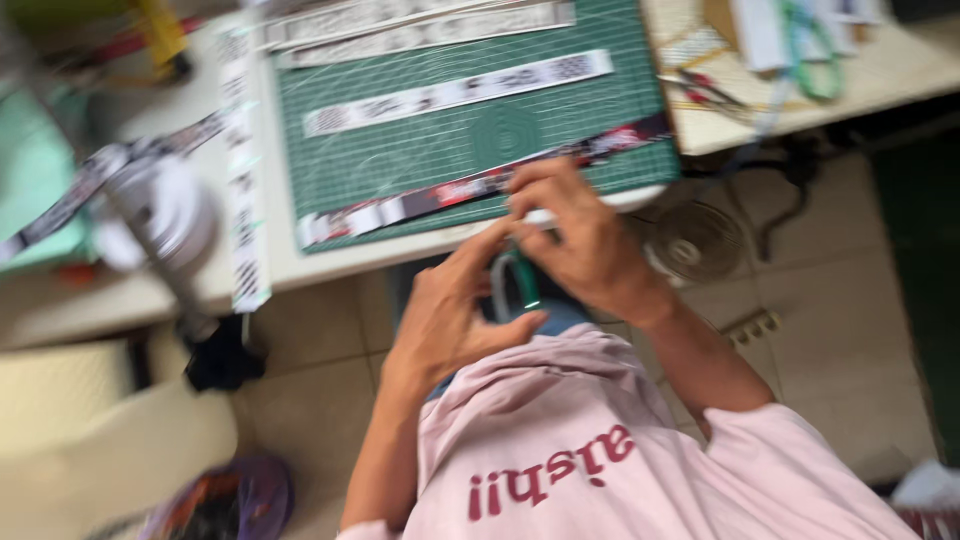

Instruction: The person assembles printed fabric labels by applying small pieces of green tape to secure sections on a green cutting mat. They use a craft knife to cut tape and repeatedly place and press down the tape on the labels.

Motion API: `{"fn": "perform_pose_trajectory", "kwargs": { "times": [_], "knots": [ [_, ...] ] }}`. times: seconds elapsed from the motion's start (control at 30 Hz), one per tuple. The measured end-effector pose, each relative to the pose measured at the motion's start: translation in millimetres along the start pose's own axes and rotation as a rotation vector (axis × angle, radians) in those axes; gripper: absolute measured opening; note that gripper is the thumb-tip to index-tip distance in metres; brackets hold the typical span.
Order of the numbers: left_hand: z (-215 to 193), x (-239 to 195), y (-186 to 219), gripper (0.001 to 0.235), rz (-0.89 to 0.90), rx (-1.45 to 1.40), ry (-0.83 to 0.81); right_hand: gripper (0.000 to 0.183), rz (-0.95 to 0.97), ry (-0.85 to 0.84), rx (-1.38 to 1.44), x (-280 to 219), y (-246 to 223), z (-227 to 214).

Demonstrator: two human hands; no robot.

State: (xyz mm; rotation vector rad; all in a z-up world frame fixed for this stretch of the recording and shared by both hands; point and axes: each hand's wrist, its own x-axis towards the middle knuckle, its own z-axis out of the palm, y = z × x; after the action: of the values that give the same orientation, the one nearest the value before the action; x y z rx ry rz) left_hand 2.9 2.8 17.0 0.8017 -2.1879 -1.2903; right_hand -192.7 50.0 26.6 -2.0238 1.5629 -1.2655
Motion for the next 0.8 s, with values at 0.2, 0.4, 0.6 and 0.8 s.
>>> {"fn": "perform_pose_trajectory", "kwargs": {
  "times": [0.2,0.4,0.6,0.8],
  "knots": [
    [-2,-7,11,0.091,-0.019,0.045,-0.132,0.011,0.298,-0.160,0.313,-20,7,-8],
    [6,-3,11,0.094,-0.109,0.009,-0.286,0.030,0.455,-0.337,0.498,-38,34,-15],
    [17,-2,4,0.098,-0.089,-0.085,-0.349,0.022,0.608,-0.412,0.869,-53,59,-12],
    [12,3,-8,0.100,-0.088,-0.254,-0.338,0.021,0.519,-0.092,0.322,-52,100,-44]
  ]
}}
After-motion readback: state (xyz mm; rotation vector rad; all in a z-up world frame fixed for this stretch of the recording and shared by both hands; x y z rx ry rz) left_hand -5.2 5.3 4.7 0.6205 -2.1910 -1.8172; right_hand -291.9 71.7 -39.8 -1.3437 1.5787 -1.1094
